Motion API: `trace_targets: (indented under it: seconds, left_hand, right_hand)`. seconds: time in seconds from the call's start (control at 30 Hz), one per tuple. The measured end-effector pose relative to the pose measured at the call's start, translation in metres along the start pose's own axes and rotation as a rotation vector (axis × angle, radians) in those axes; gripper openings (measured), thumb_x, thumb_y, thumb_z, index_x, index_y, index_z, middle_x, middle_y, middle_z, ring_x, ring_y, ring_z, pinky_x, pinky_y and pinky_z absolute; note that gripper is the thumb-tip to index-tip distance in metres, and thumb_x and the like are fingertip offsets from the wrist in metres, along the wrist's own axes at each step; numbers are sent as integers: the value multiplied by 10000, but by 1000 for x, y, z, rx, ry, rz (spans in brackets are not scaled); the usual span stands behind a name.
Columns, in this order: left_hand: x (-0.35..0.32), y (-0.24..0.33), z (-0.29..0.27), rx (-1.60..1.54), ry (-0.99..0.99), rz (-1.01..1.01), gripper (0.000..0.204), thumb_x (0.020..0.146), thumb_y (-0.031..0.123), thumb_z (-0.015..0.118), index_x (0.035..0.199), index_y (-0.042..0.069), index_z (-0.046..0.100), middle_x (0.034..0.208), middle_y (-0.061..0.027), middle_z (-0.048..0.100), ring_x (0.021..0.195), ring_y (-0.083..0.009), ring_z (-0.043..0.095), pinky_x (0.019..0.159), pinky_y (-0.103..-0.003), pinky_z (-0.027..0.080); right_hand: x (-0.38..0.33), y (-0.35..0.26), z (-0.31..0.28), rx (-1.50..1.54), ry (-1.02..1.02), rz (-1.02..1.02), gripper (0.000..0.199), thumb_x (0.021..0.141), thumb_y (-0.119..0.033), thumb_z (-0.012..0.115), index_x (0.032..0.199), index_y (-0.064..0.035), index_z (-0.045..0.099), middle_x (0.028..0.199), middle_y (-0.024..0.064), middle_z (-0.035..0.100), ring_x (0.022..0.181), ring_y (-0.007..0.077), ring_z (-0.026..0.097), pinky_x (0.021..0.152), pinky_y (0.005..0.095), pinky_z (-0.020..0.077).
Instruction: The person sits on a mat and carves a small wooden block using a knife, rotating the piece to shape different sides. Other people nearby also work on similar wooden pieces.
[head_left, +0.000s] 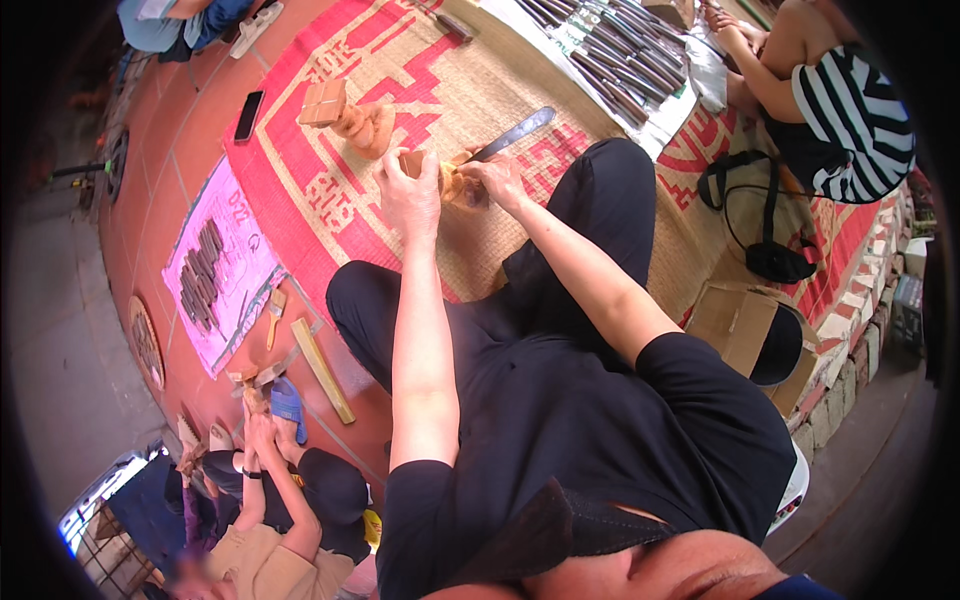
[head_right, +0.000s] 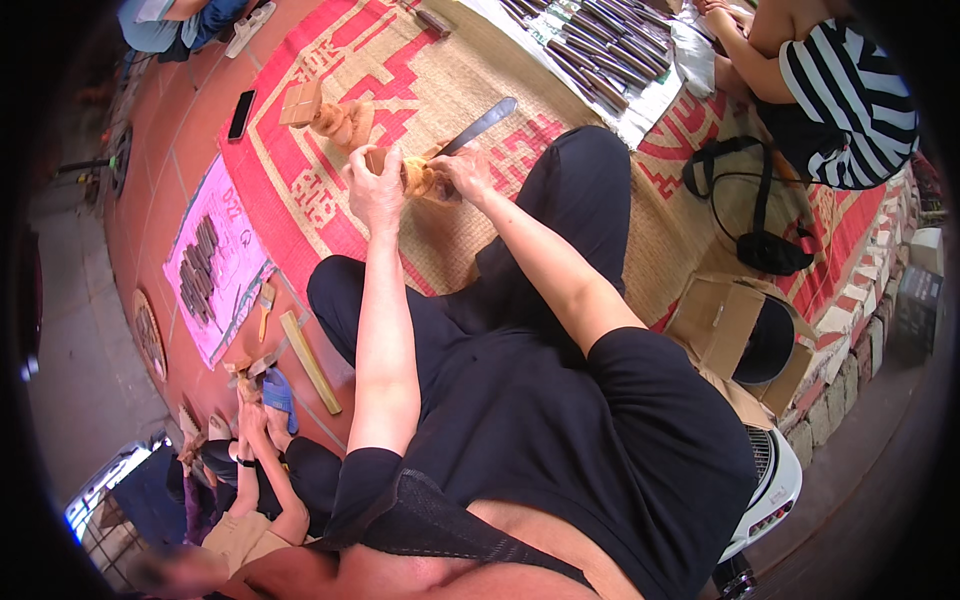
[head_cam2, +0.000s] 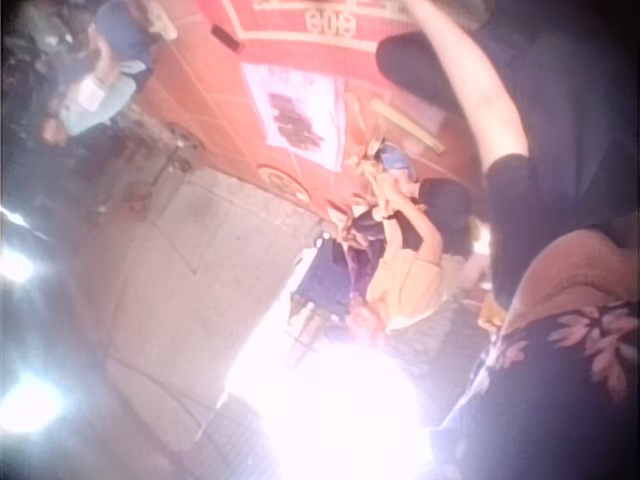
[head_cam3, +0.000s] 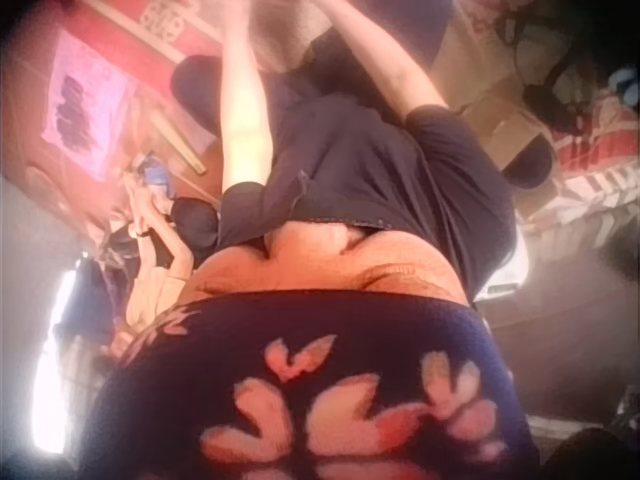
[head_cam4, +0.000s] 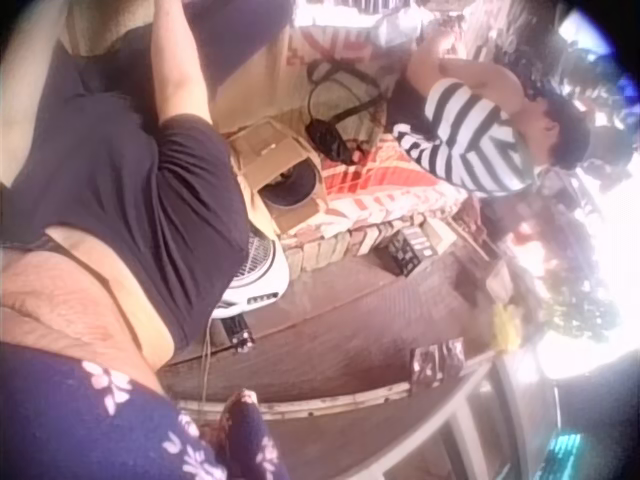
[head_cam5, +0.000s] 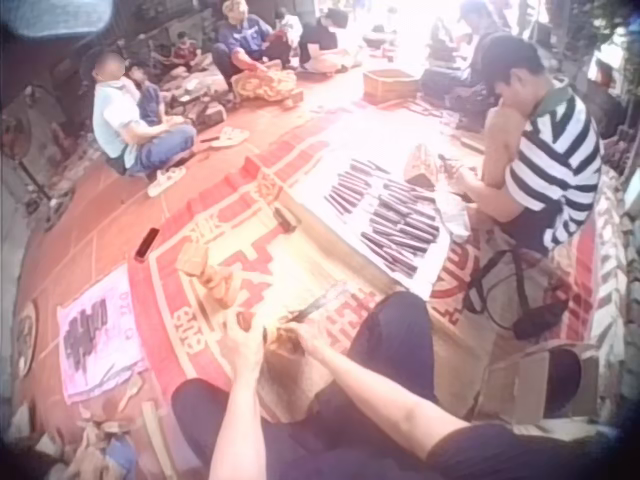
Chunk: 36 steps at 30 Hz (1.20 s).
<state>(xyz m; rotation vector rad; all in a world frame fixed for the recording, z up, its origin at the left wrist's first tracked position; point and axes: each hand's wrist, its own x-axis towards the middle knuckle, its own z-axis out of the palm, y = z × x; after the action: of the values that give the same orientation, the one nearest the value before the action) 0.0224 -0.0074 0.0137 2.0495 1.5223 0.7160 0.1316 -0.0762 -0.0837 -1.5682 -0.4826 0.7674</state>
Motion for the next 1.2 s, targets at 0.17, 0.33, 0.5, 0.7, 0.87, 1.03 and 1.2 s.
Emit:
trace_targets:
  seconds: [0.17,0.33,0.5,0.7,0.87,1.03,1.2]
  left_hand:
    - [1,-5,-2,-22,10,0,475,775,435,706,1131,152,570,1143,-149,572,1005,-356,617,853,-458,485]
    - [1,-2,-2,-14,-22,-39,479,776,442,695,1132,150,567,1150,-156,567,1013,-354,614,862,-458,484]
    - [0,-3,-4,-34,-9,-28,471,779,436,687,1133,151,568,1141,-159,570,1018,-356,612,864,-461,480]
    - [1,-3,-5,-26,-11,-48,475,778,439,691,1132,147,569,1139,-159,571,1018,-357,612,866,-462,481]
    - [2,-7,-1,-15,11,-6,465,781,435,688,1128,148,571,1137,-159,575,1011,-353,615,848,-460,487]
    - [3,-8,-5,-31,7,-48,465,779,434,687,1130,151,572,1142,-152,577,1012,-346,616,847,-456,489]
    - [0,-2,-1,3,16,-9,476,771,445,687,1131,155,577,1137,-147,578,1010,-345,618,842,-457,488]
  right_hand:
    - [5,2,-9,128,-26,62,254,785,-102,702,997,38,703,832,63,712,748,97,634,687,245,493]
    - [-5,-11,-1,-77,9,11,329,771,-111,727,1059,41,682,854,74,714,767,110,644,721,241,493]
    - [5,4,-6,132,-12,40,273,780,-107,706,1012,37,698,833,71,713,743,112,641,697,248,493]
    - [-3,10,5,74,0,-27,248,780,-93,699,995,33,702,819,56,706,733,104,629,683,247,491]
    - [2,12,-1,63,34,51,282,721,-116,732,971,11,712,826,71,715,750,126,647,694,280,499]
    - [0,-3,3,176,-13,100,302,682,-142,760,944,3,720,815,83,720,760,137,664,681,291,501]
    - [0,8,8,-43,85,6,316,664,-141,762,943,4,722,836,97,728,761,155,673,692,297,510]
